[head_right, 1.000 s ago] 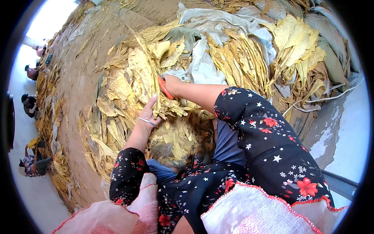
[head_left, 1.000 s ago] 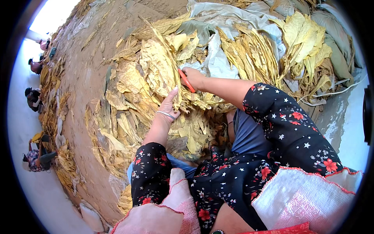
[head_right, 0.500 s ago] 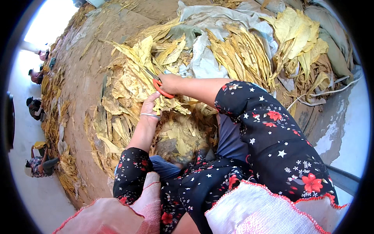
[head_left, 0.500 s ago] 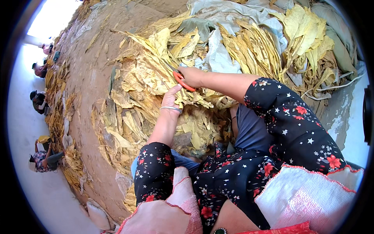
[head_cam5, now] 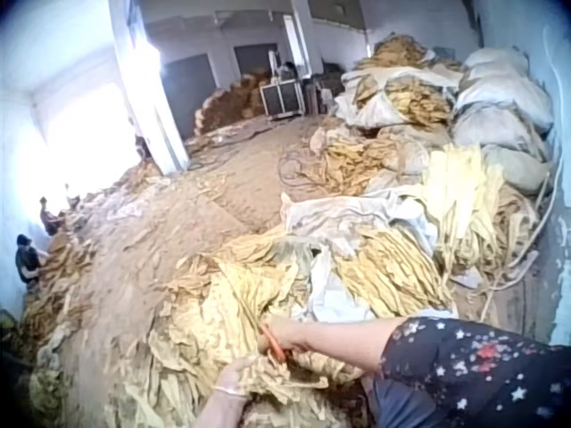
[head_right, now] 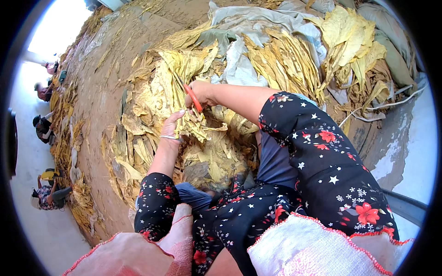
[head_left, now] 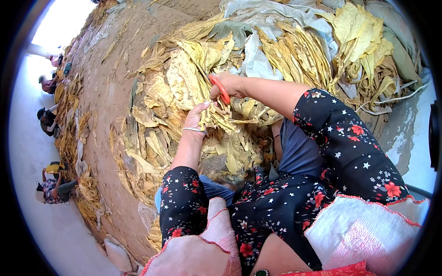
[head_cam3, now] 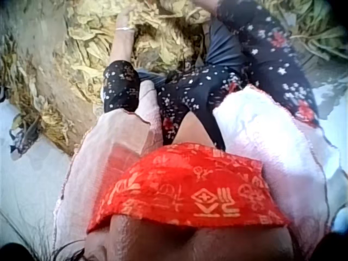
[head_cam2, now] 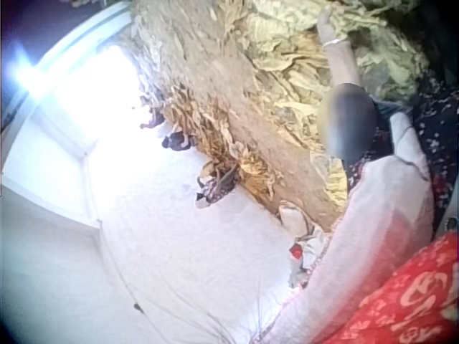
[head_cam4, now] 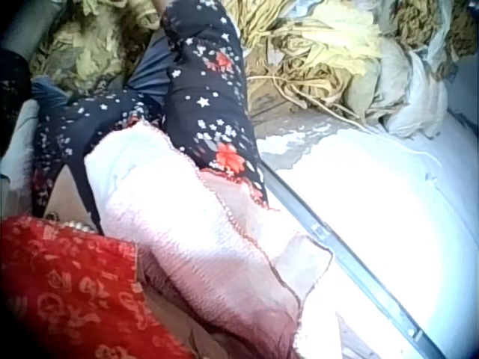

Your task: The person is using scissors to trim the edges and stems of large dried tobacco leaves while sitting on the floor surrounded by bundles of leaves.

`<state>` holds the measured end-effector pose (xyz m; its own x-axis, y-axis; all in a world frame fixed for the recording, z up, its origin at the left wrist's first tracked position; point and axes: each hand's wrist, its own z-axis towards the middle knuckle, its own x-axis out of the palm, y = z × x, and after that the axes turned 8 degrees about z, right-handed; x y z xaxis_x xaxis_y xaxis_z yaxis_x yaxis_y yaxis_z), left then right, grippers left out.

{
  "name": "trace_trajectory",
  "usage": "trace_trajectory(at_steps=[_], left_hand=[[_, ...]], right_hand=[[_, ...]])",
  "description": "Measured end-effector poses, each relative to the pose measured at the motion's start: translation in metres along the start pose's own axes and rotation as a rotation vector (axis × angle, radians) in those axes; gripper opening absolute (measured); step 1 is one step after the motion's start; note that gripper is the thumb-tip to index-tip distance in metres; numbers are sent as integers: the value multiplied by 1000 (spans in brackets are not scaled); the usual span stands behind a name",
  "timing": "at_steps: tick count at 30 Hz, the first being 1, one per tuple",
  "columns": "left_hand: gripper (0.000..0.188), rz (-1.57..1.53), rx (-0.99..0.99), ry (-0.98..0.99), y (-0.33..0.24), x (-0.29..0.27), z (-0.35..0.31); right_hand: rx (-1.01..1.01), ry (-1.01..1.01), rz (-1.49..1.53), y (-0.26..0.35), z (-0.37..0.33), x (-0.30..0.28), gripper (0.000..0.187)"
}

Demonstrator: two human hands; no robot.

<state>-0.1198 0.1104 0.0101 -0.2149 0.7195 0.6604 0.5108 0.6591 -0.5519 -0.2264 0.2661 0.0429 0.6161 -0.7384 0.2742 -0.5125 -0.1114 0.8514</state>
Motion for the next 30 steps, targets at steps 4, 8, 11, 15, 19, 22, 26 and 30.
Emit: trace_trajectory(at_steps=[4,8,11,15,19,22,26,30], left_hand=[[42,-43,1,-2,3,11,-5],[50,-63,31,59,1,18,-4],[52,-94,32,104,0,20,-6],[50,-57,109,21,4,34,-10],[45,-104,84,51,-1,27,-12],[45,-141,69,127,1,29,-14],[50,-174,8,243,4,20,-17],[47,-95,-24,171,1,19,-14]], right_hand=[[-128,-23,-525,-8,6,4,27],[-216,19,-1052,4,14,-9,60],[-276,21,-984,1,15,-13,62],[-194,-8,-887,-3,12,-16,60],[75,69,-757,11,2,-7,62],[-5,85,-698,8,-3,-10,68],[-11,173,-641,6,0,-12,60],[-26,131,-682,0,1,-13,58]])
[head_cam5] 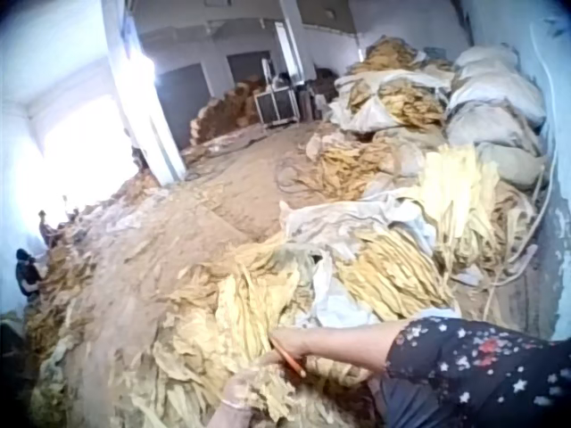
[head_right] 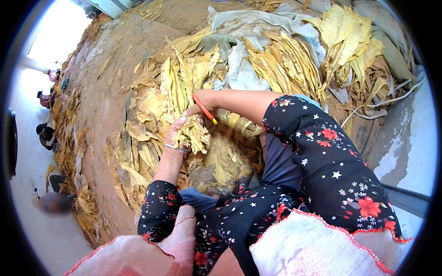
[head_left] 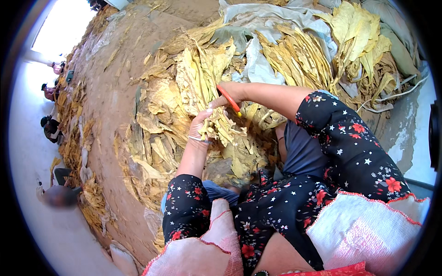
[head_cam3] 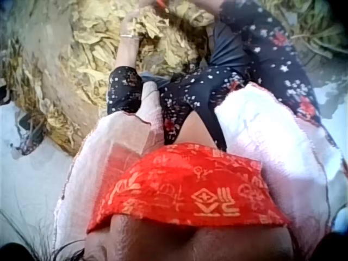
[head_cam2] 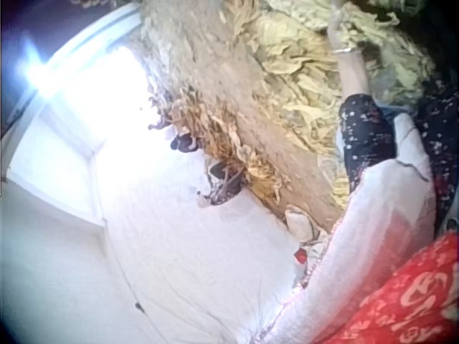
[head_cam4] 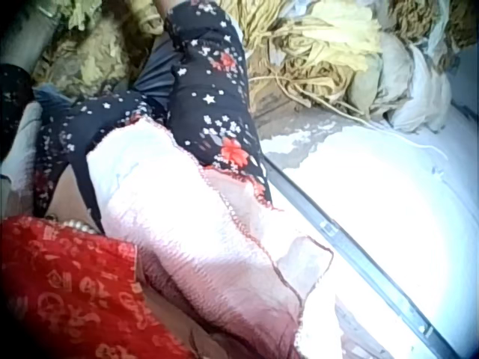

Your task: The person is using scissors to trim the edges and stems of large dried tobacco leaves while sitting on the floor surrounded by bundles of leaves.

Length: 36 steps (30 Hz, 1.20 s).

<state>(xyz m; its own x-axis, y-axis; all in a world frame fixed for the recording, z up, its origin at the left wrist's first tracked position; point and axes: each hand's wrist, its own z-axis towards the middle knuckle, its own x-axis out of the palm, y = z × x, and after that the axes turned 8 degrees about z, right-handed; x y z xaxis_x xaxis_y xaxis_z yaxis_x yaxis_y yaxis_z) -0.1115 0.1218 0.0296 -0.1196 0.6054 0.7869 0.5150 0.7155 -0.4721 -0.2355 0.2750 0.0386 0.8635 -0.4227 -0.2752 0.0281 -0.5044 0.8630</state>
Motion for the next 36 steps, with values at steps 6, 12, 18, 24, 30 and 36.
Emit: trace_trajectory(at_steps=[6,12,18,24,30,36], left_hand=[[33,104,41,-112,-9,-12,-1],[30,352,152,-345,-73,9,-1],[10,1076,376,-795,-182,54,1],[32,1568,505,-975,-184,-10,83],[67,2276,-480,-825,-138,8,114],[89,1607,98,-1189,-145,94,120]], right_hand=[[191,-133,115,42,-28,0,47],[168,-290,-19,44,-61,-74,16],[6,-330,-86,50,-110,-99,21],[-86,-446,-239,39,-127,-99,25],[-104,-389,-212,35,-130,-114,23],[62,-271,-249,41,-123,-122,28]])
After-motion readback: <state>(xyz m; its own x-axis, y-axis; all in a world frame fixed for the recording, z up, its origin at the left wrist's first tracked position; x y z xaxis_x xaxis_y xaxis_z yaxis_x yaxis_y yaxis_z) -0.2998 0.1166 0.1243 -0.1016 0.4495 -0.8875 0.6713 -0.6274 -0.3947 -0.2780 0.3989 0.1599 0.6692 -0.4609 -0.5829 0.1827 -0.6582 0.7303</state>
